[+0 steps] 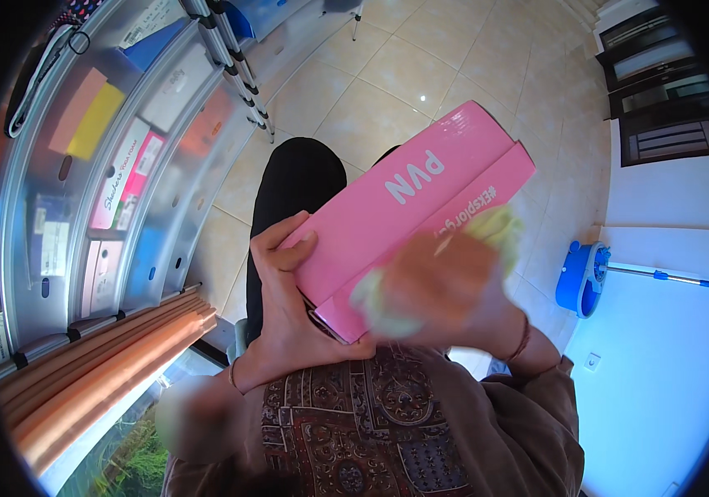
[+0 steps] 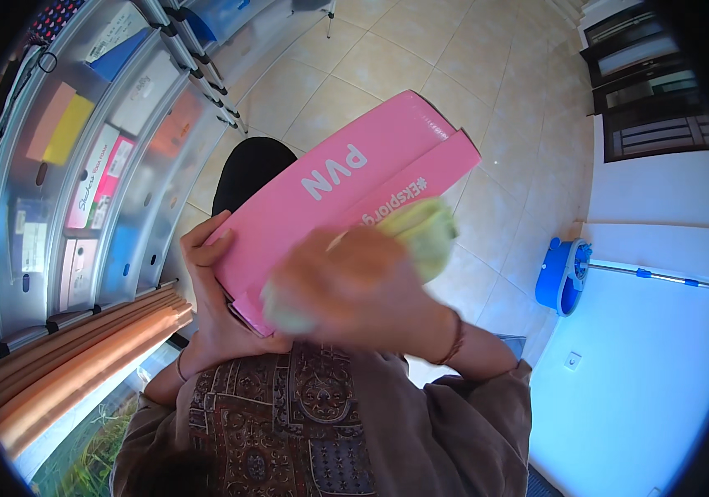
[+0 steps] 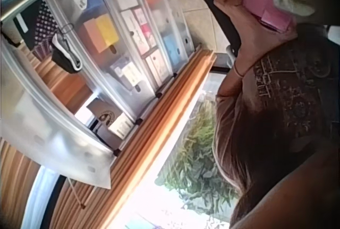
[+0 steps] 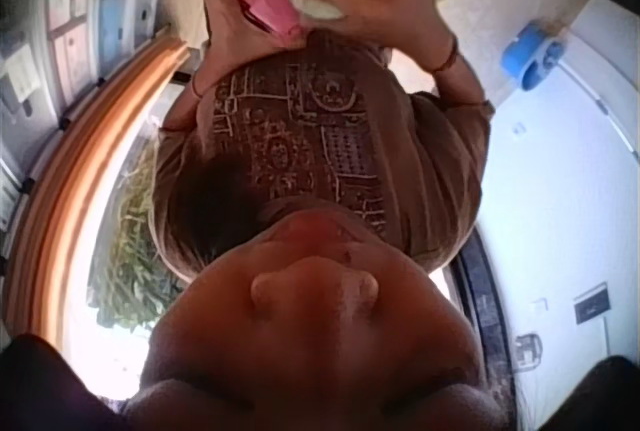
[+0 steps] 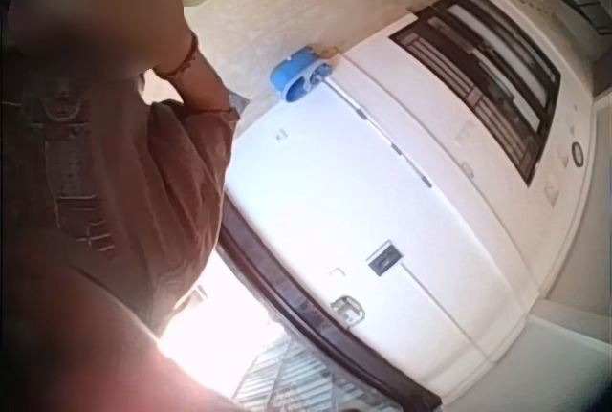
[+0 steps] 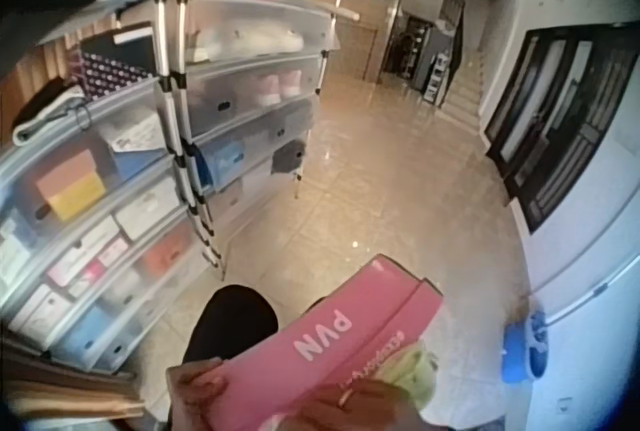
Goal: The person sits on the floor and wipes a pair of light-colored sandals with a green cloth. They then wipe a pink shoebox and place it on a shelf. Finally, they take a pair of beige slides from a black box and wipe them with the cloth.
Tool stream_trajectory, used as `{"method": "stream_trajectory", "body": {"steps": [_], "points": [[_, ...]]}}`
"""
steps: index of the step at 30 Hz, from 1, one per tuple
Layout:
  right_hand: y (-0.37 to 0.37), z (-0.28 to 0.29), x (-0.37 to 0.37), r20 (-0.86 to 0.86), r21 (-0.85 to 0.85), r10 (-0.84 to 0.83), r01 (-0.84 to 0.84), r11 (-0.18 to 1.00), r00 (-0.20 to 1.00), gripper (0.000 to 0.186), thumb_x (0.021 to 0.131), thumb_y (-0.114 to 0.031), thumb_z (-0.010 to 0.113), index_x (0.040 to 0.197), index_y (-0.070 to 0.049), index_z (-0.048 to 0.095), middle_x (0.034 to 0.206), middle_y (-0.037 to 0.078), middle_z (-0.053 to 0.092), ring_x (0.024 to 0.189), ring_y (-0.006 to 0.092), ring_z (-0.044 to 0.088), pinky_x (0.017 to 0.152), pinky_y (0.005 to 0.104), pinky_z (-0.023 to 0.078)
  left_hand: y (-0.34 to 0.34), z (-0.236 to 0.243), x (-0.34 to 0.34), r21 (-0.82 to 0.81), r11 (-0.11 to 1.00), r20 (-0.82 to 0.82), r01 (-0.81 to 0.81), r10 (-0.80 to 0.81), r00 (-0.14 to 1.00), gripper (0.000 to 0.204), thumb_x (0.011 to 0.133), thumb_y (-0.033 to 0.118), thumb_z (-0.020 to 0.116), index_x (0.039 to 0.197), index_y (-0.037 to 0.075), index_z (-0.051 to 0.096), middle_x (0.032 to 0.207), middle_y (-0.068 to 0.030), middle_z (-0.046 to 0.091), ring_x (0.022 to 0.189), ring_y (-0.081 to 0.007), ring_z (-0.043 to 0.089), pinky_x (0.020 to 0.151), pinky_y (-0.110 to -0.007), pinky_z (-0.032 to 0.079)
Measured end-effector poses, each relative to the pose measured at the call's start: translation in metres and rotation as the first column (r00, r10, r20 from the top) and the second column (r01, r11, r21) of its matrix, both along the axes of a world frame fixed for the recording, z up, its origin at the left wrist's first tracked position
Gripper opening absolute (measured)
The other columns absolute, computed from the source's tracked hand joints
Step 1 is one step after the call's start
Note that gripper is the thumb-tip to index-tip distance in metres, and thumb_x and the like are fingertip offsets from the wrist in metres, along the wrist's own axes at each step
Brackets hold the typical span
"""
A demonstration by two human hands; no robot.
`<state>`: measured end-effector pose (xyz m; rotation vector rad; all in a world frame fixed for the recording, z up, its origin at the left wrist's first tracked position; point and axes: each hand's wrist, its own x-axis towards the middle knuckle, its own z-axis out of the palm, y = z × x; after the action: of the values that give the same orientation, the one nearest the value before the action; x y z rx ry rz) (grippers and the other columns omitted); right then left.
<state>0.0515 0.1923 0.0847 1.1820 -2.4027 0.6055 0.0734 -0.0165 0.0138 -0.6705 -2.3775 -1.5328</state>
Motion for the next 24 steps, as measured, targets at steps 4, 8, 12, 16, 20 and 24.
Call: {"method": "stream_trajectory", "body": {"steps": [4,8,12,16,20,24], "points": [[0.045,-0.001,-0.025,0.122,0.071,-0.489,0.484,0.872,0.864,0.03,0.068,-0.029,0.08,0.082,-0.009,0.063,0.08,0.007,0.065,0.065,0.0242,0.063,0.056,0.0363,0.05,0.004,0.007,-0.002,-0.044,0.999,-0.034,-0.015,0.014,0.999,0.107,0.052,0.032,0.092,0.136,0.007,0.03,0.133,-0.025,0.031,0.123,-0.038,0.042,0.097,-0.047,0.043],[0.025,-0.007,-0.008,0.07,-0.076,-0.473,0.478,0.875,0.878,0.029,0.07,-0.029,0.08,0.081,-0.008,0.063,0.08,0.007,0.066,0.066,0.0252,0.064,0.058,0.0372,0.051,0.008,0.009,-0.003,-0.017,1.0,-0.012,0.004,-0.005,1.0,0.108,0.052,0.032,0.091,0.136,0.006,0.029,0.133,-0.0248,0.03,0.124,-0.037,0.041,0.098,-0.047,0.043],[-0.006,0.0,0.009,0.147,-0.128,-0.265,0.284,0.95,0.953,0.032,0.065,-0.025,0.083,0.075,-0.008,0.059,0.071,0.007,0.058,0.059,0.024,0.06,0.054,0.0354,0.047,0.007,0.003,0.002,0.015,1.0,0.007,0.012,-0.012,1.0,0.107,0.053,0.031,0.09,0.137,0.004,0.029,0.133,-0.0246,0.03,0.125,-0.0363,0.04,0.098,-0.046,0.043],[0.02,-0.007,-0.004,0.067,-0.137,-0.44,0.446,0.885,0.895,0.028,0.068,-0.023,0.08,0.074,-0.007,0.057,0.07,0.008,0.057,0.059,0.0244,0.06,0.054,0.035,0.047,0.005,0.008,0.001,-0.036,0.999,-0.026,0.017,-0.018,0.999,0.106,0.054,0.029,0.089,0.138,0.004,0.028,0.133,-0.0243,0.029,0.125,-0.0359,0.04,0.098,-0.045,0.043],[0.078,-0.022,-0.035,0.033,-0.151,-0.73,0.725,0.671,0.683,0.024,0.073,-0.024,0.077,0.077,-0.007,0.06,0.067,0.012,0.059,0.058,0.03,0.061,0.053,0.038,0.048,0.007,0.009,0.001,-0.024,0.999,-0.012,0.036,-0.036,0.999,0.105,0.055,0.029,0.087,0.138,0.004,0.028,0.133,-0.0236,0.029,0.125,-0.0355,0.04,0.098,-0.045,0.043],[0.124,-0.032,-0.066,0.122,-0.272,-0.843,0.834,0.48,0.524,0.025,0.077,-0.023,0.075,0.076,-0.004,0.059,0.062,0.017,0.06,0.054,0.0359,0.059,0.053,0.0388,0.048,0.01,0.009,0.0,-0.032,0.998,-0.024,0.045,-0.046,0.999,0.105,0.055,0.029,0.087,0.139,0.004,0.028,0.133,-0.023,0.029,0.125,-0.0349,0.04,0.098,-0.044,0.043]]}}
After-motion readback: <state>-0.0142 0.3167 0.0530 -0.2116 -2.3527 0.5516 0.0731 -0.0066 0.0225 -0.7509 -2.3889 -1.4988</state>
